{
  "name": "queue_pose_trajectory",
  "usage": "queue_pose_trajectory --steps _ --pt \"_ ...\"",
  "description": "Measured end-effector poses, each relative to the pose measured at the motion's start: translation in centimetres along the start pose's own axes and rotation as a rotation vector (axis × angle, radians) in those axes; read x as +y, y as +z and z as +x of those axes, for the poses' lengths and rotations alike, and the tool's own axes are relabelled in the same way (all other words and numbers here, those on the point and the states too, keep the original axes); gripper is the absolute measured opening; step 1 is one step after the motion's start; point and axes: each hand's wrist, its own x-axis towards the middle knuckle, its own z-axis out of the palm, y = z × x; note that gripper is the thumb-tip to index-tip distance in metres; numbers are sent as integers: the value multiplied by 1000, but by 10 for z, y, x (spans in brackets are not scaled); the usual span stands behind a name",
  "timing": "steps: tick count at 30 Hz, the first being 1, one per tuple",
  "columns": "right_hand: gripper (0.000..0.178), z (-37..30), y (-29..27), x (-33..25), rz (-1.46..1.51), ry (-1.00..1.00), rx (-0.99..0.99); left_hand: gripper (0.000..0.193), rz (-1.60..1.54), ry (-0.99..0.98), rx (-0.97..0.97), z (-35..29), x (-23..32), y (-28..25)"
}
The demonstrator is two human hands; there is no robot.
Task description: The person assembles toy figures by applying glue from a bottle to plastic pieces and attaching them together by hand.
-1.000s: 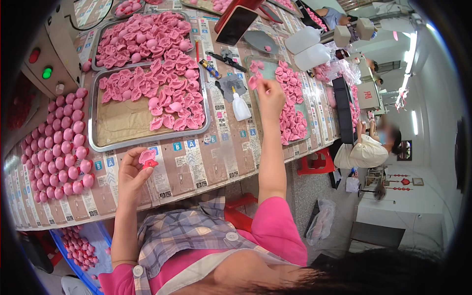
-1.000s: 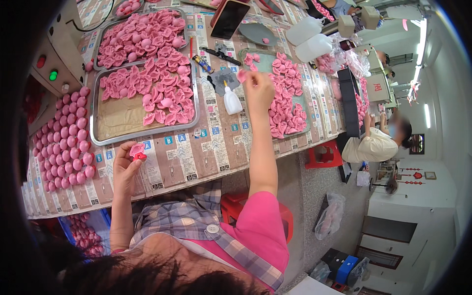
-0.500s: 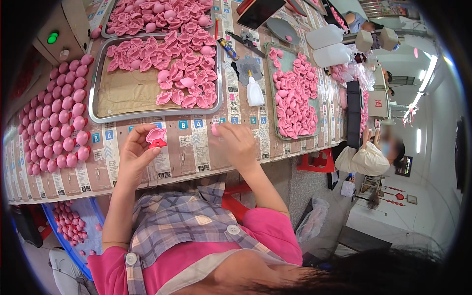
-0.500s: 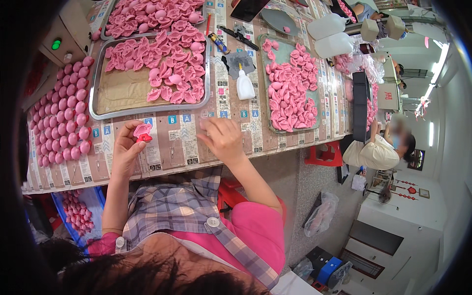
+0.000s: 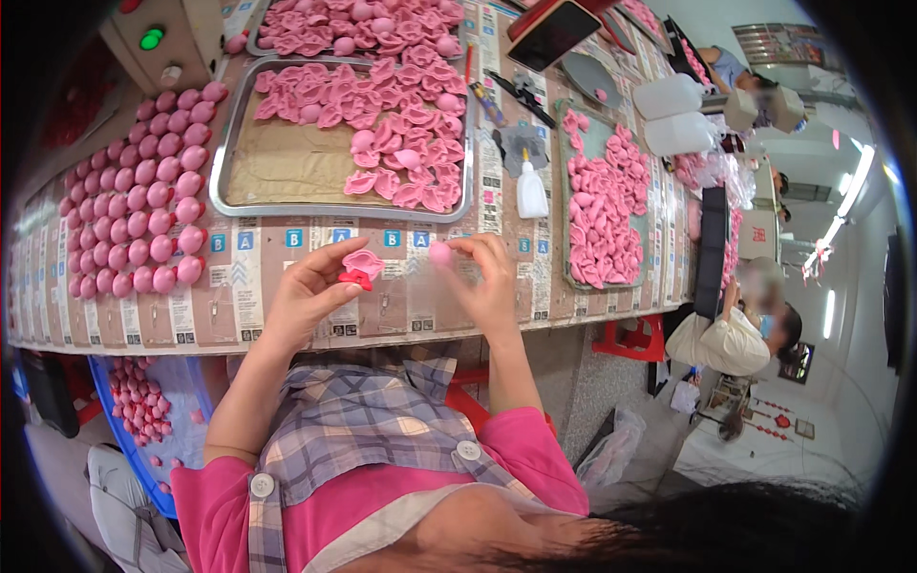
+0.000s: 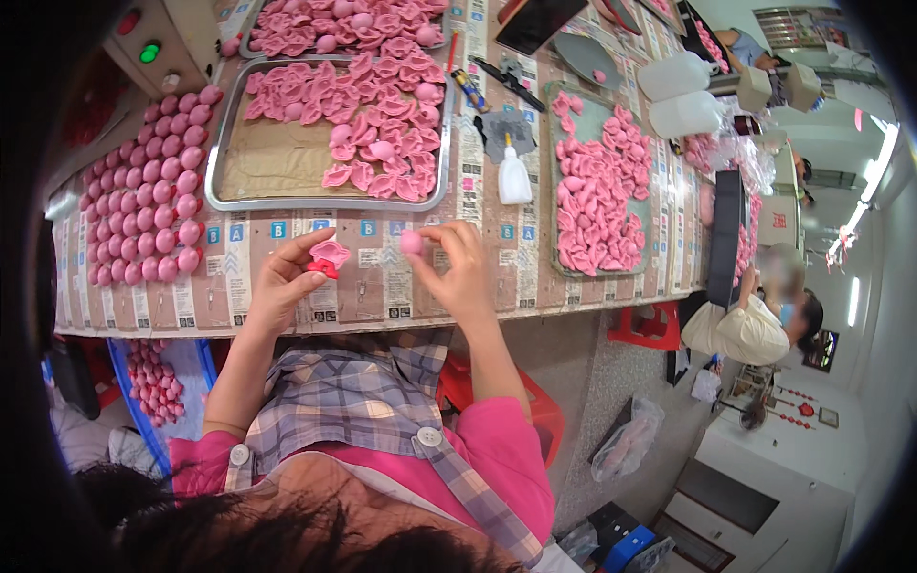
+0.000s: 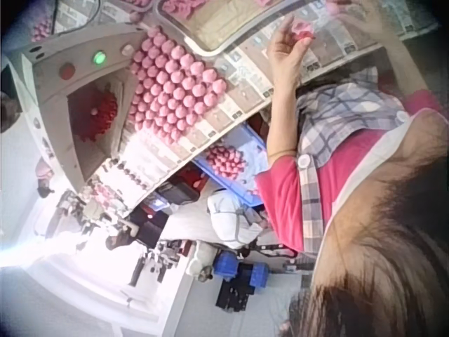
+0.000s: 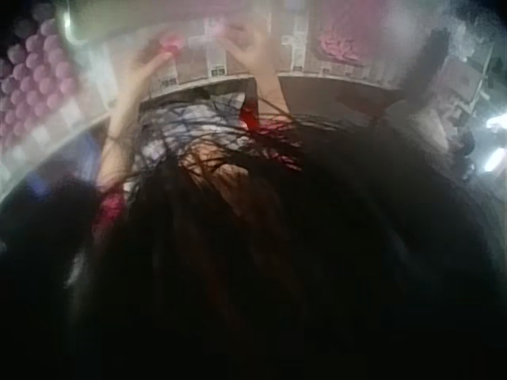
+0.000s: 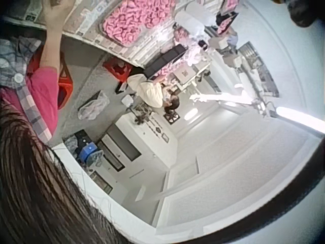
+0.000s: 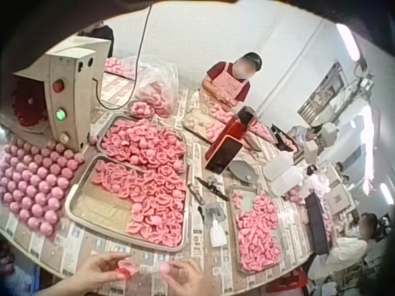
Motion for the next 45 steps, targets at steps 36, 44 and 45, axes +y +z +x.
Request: queue_pose_trajectory --steps 36,44,45 --pt "43 23 40 -61 297 -219 -288 80 -134 12 -126 -1 6 -2" --pt "42 24 49 -74 250 -320 -105 89 -465 -45 -178 3 -3 -1" --pt "42 24 49 -74 253 -323 -105 89 -462 -42 -176 3 -2 -1"
